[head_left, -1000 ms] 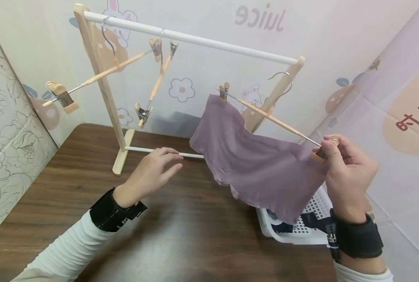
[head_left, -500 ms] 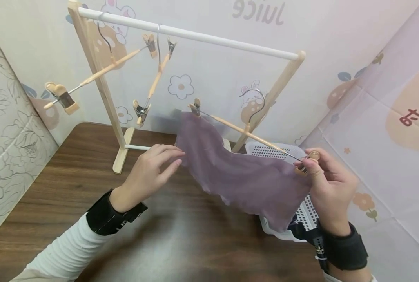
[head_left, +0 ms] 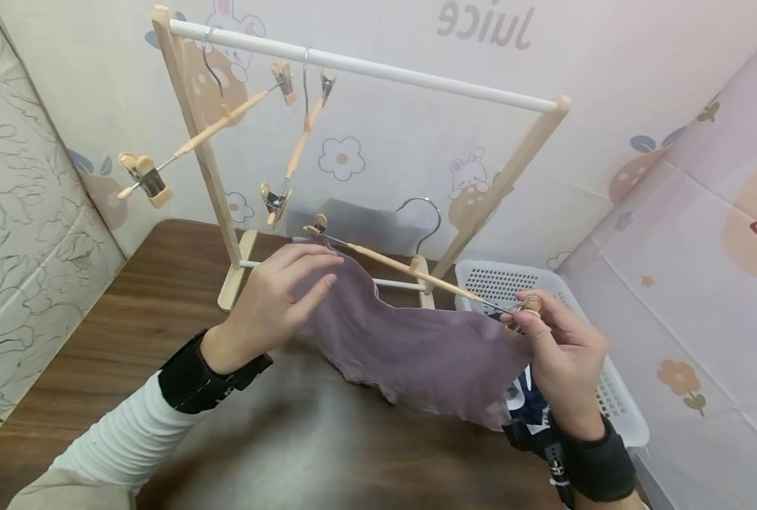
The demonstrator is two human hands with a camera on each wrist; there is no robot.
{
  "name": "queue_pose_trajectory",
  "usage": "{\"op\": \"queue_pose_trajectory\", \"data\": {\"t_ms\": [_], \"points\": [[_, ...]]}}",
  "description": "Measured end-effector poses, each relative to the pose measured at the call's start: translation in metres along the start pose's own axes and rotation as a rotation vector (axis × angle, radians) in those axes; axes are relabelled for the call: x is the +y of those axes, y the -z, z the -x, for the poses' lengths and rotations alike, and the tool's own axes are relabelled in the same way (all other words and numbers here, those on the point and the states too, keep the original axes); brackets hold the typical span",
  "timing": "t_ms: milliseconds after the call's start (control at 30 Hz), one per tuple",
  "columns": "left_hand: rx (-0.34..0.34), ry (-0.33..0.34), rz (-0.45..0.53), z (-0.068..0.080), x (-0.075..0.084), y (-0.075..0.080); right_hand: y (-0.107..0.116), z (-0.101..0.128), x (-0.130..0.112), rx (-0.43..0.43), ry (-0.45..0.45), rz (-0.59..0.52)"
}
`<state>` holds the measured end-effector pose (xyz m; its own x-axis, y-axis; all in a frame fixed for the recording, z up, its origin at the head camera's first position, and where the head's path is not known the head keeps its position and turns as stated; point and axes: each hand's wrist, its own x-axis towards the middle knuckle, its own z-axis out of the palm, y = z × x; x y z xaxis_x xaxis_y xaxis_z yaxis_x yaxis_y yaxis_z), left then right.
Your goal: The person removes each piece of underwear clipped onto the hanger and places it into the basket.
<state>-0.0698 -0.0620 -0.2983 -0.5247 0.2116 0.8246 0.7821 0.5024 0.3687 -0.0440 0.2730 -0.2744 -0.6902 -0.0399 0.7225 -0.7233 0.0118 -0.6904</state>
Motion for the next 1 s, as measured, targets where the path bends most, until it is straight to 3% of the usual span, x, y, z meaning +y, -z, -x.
{"op": "queue_pose_trajectory", "data": {"t_ms": [133, 267, 1000], "points": [[0.016, 0.014, 0.022, 0.0, 0.0, -0.001, -0.005, 0.004, 0.005, -0.034, -0.011, 0.022], [0.023, -0.015, 0.018, 0.0, -0.002, -0.004, -0.011, 0.007, 0.006, -0.068, -0.018, 0.011], [-0.105, -0.095, -0.063, 0.006, -0.007, -0.007, -0.024, 0.013, 0.003, -0.119, 0.017, 0.026]]}}
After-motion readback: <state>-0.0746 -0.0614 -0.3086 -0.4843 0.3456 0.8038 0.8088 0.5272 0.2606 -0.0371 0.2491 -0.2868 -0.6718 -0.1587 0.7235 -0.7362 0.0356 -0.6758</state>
